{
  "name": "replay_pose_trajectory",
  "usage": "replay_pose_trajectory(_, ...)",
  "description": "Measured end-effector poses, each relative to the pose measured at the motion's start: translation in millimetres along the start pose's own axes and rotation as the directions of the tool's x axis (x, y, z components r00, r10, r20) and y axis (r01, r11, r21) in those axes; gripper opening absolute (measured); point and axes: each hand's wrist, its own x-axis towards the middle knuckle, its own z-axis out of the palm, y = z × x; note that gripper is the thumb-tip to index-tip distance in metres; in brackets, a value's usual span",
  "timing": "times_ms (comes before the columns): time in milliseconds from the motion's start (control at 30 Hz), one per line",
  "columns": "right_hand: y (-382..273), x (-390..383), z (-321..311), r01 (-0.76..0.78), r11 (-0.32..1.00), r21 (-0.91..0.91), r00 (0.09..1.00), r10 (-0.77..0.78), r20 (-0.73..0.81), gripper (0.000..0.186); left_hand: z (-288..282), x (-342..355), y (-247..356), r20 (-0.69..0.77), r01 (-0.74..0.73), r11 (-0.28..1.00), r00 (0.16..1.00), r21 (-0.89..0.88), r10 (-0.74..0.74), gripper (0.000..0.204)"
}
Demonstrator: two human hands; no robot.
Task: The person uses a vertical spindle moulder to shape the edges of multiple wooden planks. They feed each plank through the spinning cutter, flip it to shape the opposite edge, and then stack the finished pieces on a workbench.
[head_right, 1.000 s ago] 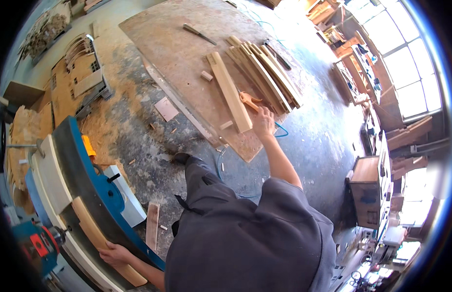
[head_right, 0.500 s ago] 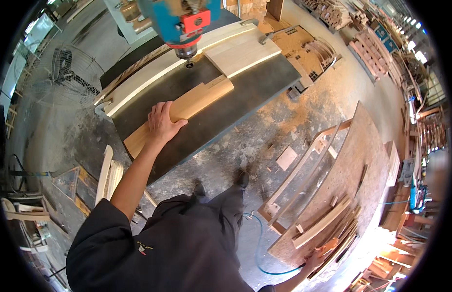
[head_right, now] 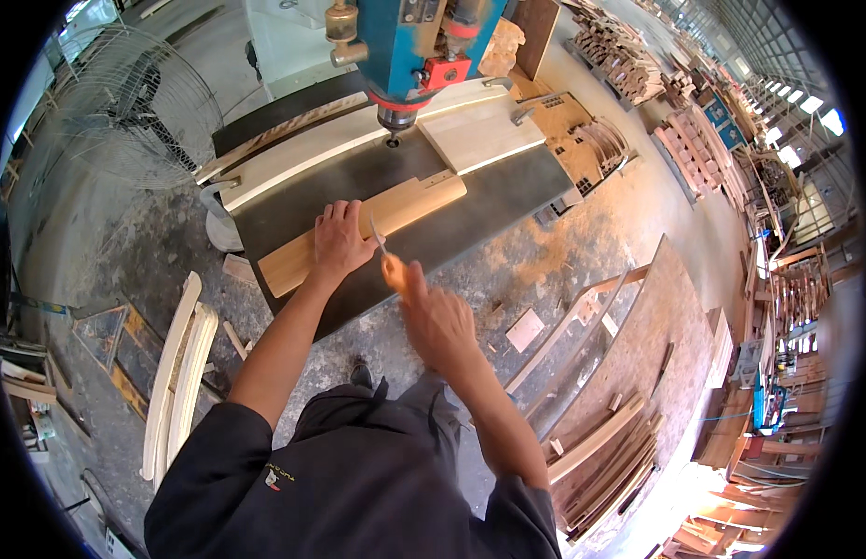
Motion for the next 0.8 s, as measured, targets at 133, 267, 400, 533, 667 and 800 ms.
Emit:
replay_pose_trajectory(133,-4,44,4,-0.122,0.991,-0.045,0.985,0.116,-0.124,0.037,1,0,0,-0.019,0.016,0.999,1.000,-0.030,-0.016,0.070)
replay_pose_trajectory(267,18,20,10,-0.163,0.987,-0.013,0.984,0.161,-0.073,0.033,3,0,-2,-0.012,0.016,0.999,1.000,-0.039,-0.017,0.070)
replay_pose_trajectory(400,30,-32,9,-0.241,0.965,0.107,0.968,0.247,-0.039,0.036,11,17,10,-0.019,-0.056,0.995,0.998,-0.085,0.054,0.071)
replay_pose_trajectory(533,31,-70,6,-0.213,0.948,0.237,0.968,0.238,-0.080,0.041,34,58,47,0.049,-0.070,0.990,0.996,-0.125,0.077,0.071)
replay_pose_trajectory(667,36,-99,5,-0.220,0.903,0.369,0.948,0.287,-0.137,0.046,50,83,68,0.146,0.022,0.996,0.989,-0.090,-0.009,0.071)
replay_pose_trajectory(800,53,-147,-1,-0.336,0.800,0.497,0.910,0.412,-0.048,0.049,48,88,70,0.208,-0.027,0.990,0.976,-0.138,0.056,0.073)
